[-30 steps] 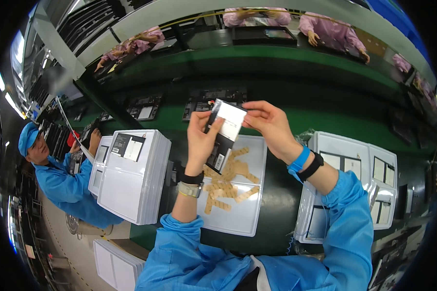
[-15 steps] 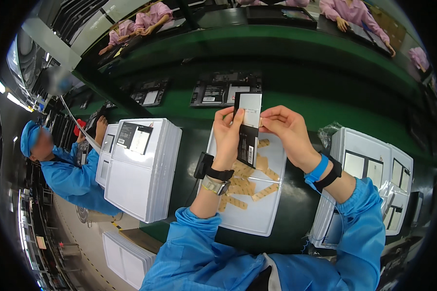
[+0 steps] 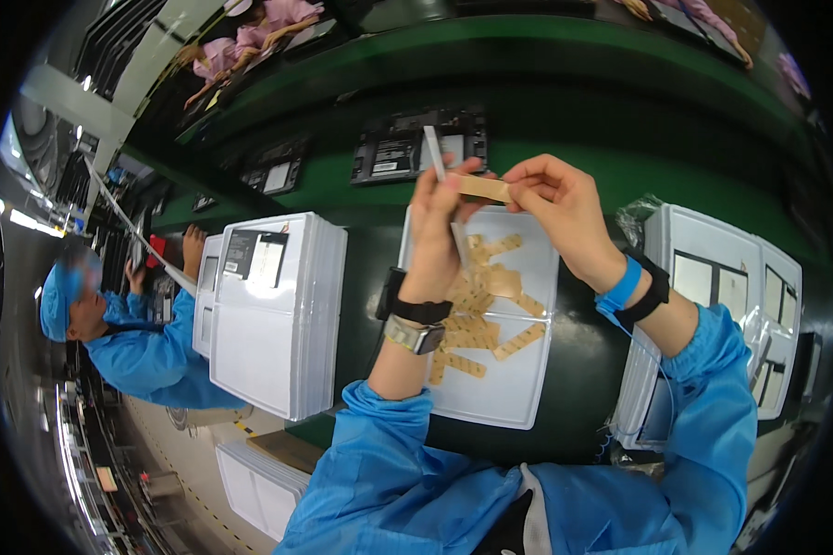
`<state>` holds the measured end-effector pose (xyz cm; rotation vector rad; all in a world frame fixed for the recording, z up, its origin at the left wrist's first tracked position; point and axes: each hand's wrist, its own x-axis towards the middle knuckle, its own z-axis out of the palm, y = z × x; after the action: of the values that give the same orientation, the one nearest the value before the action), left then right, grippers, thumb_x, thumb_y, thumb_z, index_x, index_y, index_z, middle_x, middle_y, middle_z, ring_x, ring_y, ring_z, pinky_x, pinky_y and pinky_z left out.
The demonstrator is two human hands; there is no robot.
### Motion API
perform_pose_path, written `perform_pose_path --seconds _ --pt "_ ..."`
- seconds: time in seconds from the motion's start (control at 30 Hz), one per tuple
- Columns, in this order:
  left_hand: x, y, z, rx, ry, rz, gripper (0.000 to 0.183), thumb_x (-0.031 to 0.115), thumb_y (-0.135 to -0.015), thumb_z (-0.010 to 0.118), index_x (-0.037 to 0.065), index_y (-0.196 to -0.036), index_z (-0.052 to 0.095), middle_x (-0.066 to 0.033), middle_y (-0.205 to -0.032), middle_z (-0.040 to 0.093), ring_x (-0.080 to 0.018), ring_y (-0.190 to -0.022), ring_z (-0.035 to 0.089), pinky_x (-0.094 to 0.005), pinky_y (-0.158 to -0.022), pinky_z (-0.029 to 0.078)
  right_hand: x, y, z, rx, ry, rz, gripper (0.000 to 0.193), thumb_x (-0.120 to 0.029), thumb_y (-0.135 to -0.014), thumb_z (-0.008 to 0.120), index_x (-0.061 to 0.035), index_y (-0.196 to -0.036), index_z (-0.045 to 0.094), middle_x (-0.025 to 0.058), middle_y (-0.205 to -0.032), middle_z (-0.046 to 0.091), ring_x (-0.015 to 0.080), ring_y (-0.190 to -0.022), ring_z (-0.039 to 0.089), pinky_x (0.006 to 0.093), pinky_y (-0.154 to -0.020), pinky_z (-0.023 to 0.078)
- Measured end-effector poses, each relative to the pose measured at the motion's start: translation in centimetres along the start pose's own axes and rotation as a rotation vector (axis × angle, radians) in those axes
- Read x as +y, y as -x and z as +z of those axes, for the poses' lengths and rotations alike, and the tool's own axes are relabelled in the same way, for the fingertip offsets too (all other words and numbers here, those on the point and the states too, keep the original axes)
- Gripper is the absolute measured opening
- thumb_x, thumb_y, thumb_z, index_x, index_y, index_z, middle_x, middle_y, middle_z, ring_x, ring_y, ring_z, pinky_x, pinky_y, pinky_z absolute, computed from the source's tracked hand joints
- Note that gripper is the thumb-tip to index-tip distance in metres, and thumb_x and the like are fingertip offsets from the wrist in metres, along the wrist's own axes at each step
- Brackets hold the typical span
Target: The person applies adhesive tape strips to batteries, installs the batteries into laptop chassis on a conveyor belt, and places components into white plastic trays.
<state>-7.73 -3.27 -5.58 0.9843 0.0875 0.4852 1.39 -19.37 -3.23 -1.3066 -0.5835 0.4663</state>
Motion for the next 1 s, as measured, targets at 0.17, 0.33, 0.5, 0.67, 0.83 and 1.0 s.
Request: perform_pose_path --seconds 0.17,0.33,0.5,0.67,0.83,1.0 --pt "-0.8 -0.5 -0.9 0.176 -0.196 0.141 0.069 0.023 -0.099 0.074 -0.003 -0.149 0.033 -0.0198 -0.141 0.055 -0.0281 -0.124 0.062 -0.0389 -0.104 0.052 -0.8 2.0 2.4 -0.073 0.06 -0.043 0.017 0.004 -0.09 0.072 0.0038 -0.107 0.071 0.0069 -0.102 0.073 0.012 -0.093 0.071 0.0259 -0.085 0.059" --pt "-2.9 -0.5 0.6 0.136 -0.185 0.197 0.068 0.006 -0.097 0.074 0.0 -0.149 0.031 -0.0155 -0.135 0.06 -0.0224 -0.12 0.063 -0.034 -0.105 0.049 -1.1 3.8 2.8 -0.061 0.098 -0.053 0.015 -0.001 -0.093 0.074 0.0038 -0.107 0.071 0.0098 -0.102 0.075 0.0141 -0.095 0.073 0.0282 -0.084 0.06" --pt "-1.9 -0.2 -0.2 0.172 -0.214 0.166 0.056 0.018 -0.103 0.067 0.0 -0.147 0.038 -0.0204 -0.134 0.06 -0.0302 -0.118 0.065 -0.0412 -0.1 0.054 -0.6 3.2 3.0 -0.101 0.12 -0.133 0.015 -0.004 -0.095 0.073 0.0024 -0.108 0.07 0.0073 -0.097 0.073 0.0108 -0.091 0.071 0.0269 -0.084 0.06" --pt "-1.3 0.7 -1.1 0.157 -0.12 0.171 0.063 0.037 -0.103 0.065 0.003 -0.148 0.038 -0.0205 -0.14 0.055 -0.0339 -0.123 0.062 -0.048 -0.105 0.053 -0.2 2.4 3.1 -0.084 0.213 -0.159 0.012 -0.003 -0.09 0.073 0.002 -0.102 0.072 0.0055 -0.09 0.074 0.0073 -0.083 0.07 0.0236 -0.078 0.059" --pt "0.2 -0.7 0.7 0.252 0.014 0.201 0.061 0.058 -0.103 0.053 0.005 -0.132 0.048 -0.0162 -0.13 0.059 -0.0357 -0.12 0.061 -0.0548 -0.111 0.048 -0.8 1.2 -0.4 0.116 0.307 -0.269 0.016 0.002 -0.089 0.07 0.0026 -0.105 0.074 0.0063 -0.093 0.073 0.0107 -0.089 0.071 0.0259 -0.08 0.06" --pt "-0.7 -0.6 0.0 0.318 -0.038 0.355 0.055 0.044 -0.105 0.061 0.003 -0.137 0.042 -0.0183 -0.132 0.056 -0.0348 -0.116 0.063 -0.0512 -0.108 0.051 -1.8 4.2 3.3 -0.072 0.518 -0.355 0.014 0.0 -0.088 0.074 -0.0002 -0.102 0.077 0.0098 -0.091 0.071 0.0182 -0.079 0.074 0.0277 -0.073 0.059"
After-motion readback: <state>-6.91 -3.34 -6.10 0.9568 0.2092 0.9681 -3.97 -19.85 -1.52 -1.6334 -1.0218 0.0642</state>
